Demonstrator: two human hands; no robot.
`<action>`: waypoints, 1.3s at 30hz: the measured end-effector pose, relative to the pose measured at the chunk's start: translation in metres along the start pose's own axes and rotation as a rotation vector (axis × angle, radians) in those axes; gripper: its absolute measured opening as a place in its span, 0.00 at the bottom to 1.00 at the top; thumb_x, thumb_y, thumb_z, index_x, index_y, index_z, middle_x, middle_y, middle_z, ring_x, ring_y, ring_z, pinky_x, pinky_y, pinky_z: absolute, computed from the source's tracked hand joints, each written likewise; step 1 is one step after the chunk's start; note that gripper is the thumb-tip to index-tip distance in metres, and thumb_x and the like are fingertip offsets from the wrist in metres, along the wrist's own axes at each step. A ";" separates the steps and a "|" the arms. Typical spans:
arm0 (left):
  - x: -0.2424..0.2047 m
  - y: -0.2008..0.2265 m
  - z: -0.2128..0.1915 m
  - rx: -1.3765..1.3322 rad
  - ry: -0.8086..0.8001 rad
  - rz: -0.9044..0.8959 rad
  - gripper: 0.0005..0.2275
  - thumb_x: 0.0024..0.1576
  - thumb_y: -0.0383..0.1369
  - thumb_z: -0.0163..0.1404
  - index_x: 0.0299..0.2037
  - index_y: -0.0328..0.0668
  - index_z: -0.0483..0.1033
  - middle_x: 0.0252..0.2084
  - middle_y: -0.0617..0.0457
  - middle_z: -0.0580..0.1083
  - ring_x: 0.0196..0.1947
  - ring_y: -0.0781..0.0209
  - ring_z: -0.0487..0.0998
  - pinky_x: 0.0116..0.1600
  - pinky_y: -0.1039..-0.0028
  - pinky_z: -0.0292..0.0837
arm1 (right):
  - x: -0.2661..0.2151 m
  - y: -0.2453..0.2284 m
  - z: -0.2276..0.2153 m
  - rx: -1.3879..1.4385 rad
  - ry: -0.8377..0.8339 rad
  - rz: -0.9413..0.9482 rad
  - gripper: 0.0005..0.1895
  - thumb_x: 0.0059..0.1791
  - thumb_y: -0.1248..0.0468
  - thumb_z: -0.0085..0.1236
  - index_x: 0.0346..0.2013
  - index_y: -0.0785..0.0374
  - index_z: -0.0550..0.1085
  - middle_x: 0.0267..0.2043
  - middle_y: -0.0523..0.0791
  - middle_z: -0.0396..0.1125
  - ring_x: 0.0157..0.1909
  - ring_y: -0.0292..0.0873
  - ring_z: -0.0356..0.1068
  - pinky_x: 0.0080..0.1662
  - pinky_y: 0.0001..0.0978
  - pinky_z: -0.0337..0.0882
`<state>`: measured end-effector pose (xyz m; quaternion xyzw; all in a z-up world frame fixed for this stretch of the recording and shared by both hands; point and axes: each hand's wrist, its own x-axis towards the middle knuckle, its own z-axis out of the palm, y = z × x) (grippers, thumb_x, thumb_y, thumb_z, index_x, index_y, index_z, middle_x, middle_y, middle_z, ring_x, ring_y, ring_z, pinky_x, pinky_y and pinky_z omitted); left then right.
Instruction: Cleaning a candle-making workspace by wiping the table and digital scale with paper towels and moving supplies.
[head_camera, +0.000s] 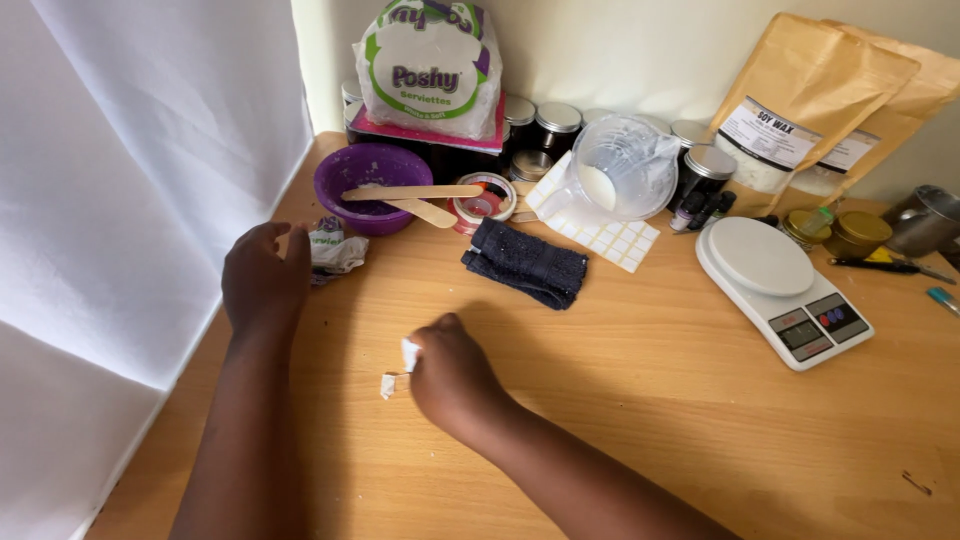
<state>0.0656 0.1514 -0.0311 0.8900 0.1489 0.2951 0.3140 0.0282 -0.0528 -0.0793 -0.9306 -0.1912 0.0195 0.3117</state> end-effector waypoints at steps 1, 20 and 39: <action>0.000 0.000 -0.001 0.009 -0.017 -0.010 0.16 0.64 0.41 0.45 0.48 0.33 0.75 0.42 0.38 0.74 0.45 0.41 0.75 0.46 0.55 0.71 | 0.002 -0.007 0.000 0.036 -0.047 -0.078 0.11 0.43 0.70 0.45 0.36 0.62 0.75 0.38 0.48 0.62 0.43 0.53 0.70 0.42 0.39 0.73; 0.005 0.006 -0.009 -0.084 -0.011 -0.116 0.17 0.57 0.42 0.41 0.44 0.38 0.76 0.46 0.45 0.75 0.46 0.51 0.74 0.44 0.60 0.66 | -0.087 0.018 -0.025 0.100 -0.407 -0.449 0.41 0.30 0.76 0.55 0.60 0.70 0.61 0.59 0.54 0.52 0.55 0.53 0.62 0.54 0.30 0.63; -0.025 0.082 -0.114 -0.437 -0.110 -0.511 0.14 0.53 0.43 0.44 0.38 0.44 0.76 0.37 0.59 0.76 0.41 0.67 0.77 0.43 0.75 0.68 | -0.084 -0.088 0.060 0.355 -0.289 -0.044 0.08 0.43 0.58 0.45 0.35 0.52 0.63 0.41 0.48 0.54 0.33 0.56 0.63 0.35 0.48 0.63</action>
